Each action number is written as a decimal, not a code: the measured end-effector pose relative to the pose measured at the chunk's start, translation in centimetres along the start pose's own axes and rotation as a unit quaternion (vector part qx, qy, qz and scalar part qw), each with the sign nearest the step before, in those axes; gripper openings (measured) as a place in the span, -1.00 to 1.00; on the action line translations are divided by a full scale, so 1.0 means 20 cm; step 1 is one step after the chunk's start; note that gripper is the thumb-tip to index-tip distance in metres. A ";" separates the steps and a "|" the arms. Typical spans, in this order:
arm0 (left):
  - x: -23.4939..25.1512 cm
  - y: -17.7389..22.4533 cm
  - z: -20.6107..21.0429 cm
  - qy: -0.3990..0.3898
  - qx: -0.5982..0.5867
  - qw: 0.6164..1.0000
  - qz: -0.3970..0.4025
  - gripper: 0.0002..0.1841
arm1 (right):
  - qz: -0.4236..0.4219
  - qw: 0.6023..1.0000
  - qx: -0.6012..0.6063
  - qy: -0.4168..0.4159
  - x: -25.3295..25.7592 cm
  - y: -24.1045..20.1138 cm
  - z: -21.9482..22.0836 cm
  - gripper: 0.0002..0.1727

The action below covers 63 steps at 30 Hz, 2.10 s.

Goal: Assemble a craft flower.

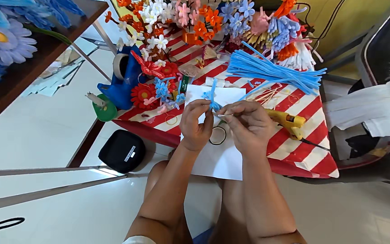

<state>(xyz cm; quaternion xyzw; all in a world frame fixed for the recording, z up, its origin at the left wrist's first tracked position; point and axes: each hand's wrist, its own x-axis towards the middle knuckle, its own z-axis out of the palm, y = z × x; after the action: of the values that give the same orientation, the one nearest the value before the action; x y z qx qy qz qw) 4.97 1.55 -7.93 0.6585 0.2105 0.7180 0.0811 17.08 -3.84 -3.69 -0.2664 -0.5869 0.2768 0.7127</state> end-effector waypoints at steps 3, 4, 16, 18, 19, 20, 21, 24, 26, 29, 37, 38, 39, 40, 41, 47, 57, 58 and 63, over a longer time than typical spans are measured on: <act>0.00 0.01 0.00 0.005 0.020 0.999 0.033 -0.87 | 0.027 0.999 0.035 0.018 0.00 0.00 0.01 -0.74; 0.00 0.01 -0.01 0.006 0.031 0.999 0.044 -0.87 | 0.033 0.998 0.038 0.022 0.00 0.00 0.01 -0.73; 0.00 0.02 -0.01 0.011 0.084 0.990 0.115 -0.89 | 0.093 0.988 0.096 0.078 0.01 -0.02 -0.01 -0.72; -0.01 0.02 -0.01 0.010 0.081 0.990 0.114 -0.90 | 0.094 0.986 0.112 0.082 0.01 -0.02 -0.01 -0.72; -0.01 0.03 -0.01 0.010 0.082 0.990 0.115 -0.89 | 0.094 0.985 0.118 0.083 0.01 -0.02 -0.01 -0.72; 0.00 0.03 -0.01 0.011 0.082 0.990 0.114 -0.89 | 0.094 0.985 0.121 0.083 0.01 -0.02 -0.01 -0.72; 0.00 0.03 -0.01 0.011 0.081 0.990 0.111 -0.89 | 0.094 0.984 0.125 0.084 0.01 -0.03 -0.01 -0.72; -0.01 0.03 0.00 0.011 0.060 0.995 0.085 -0.90 | 0.092 0.983 0.131 0.085 0.01 -0.02 -0.01 -0.72; 0.00 0.02 0.01 0.008 0.008 0.999 0.035 -0.87 | 0.092 0.984 0.129 0.086 0.01 -0.02 -0.01 -0.72; 0.01 0.03 0.01 -0.019 -0.088 0.994 -0.060 -0.86 | 0.091 0.987 0.097 0.089 0.01 -0.02 -0.01 -0.71; 0.04 0.05 -0.01 -0.098 -0.152 0.965 -0.189 -0.92 | 0.108 0.986 0.054 0.116 0.02 -0.03 -0.02 -0.70; 0.04 0.04 -0.01 -0.106 -0.161 0.959 -0.206 -0.92 | 0.115 0.985 0.051 0.121 0.02 -0.03 -0.01 -0.70; 0.05 0.04 -0.02 -0.114 -0.176 0.951 -0.225 -0.92 | 0.122 0.983 0.047 0.127 0.02 -0.04 -0.01 -0.70; 0.05 0.04 -0.02 -0.121 -0.193 0.943 -0.244 -0.92 | 0.129 0.982 0.045 0.133 0.03 -0.04 -0.01 -0.69; 0.05 0.03 -0.03 -0.128 -0.210 0.933 -0.262 -0.92 | 0.137 0.980 0.044 0.139 0.03 -0.04 -0.01 -0.69; 0.04 0.01 -0.02 -0.123 -0.329 0.860 -0.370 -0.85 | 0.170 0.971 0.051 0.162 0.04 -0.05 -0.01 -0.70; 0.04 0.00 -0.02 -0.128 -0.382 0.827 -0.392 -0.82 | 0.220 0.948 0.127 0.193 0.05 -0.06 -0.02 -0.71; 0.04 0.00 -0.02 -0.134 -0.378 0.833 -0.383 -0.82 | 0.221 0.947 0.132 0.192 0.05 -0.07 -0.02 -0.71; 0.04 -0.01 -0.03 -0.145 -0.378 0.830 -0.383 -0.80 | 0.191 0.963 0.114 0.152 0.04 -0.06 -0.03 -0.70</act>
<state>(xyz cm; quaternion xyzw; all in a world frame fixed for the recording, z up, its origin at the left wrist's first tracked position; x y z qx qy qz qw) 4.19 1.90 -7.23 0.5393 0.1436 0.5491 0.6222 17.88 -4.19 -2.40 -0.3296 -0.3743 0.4288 0.7532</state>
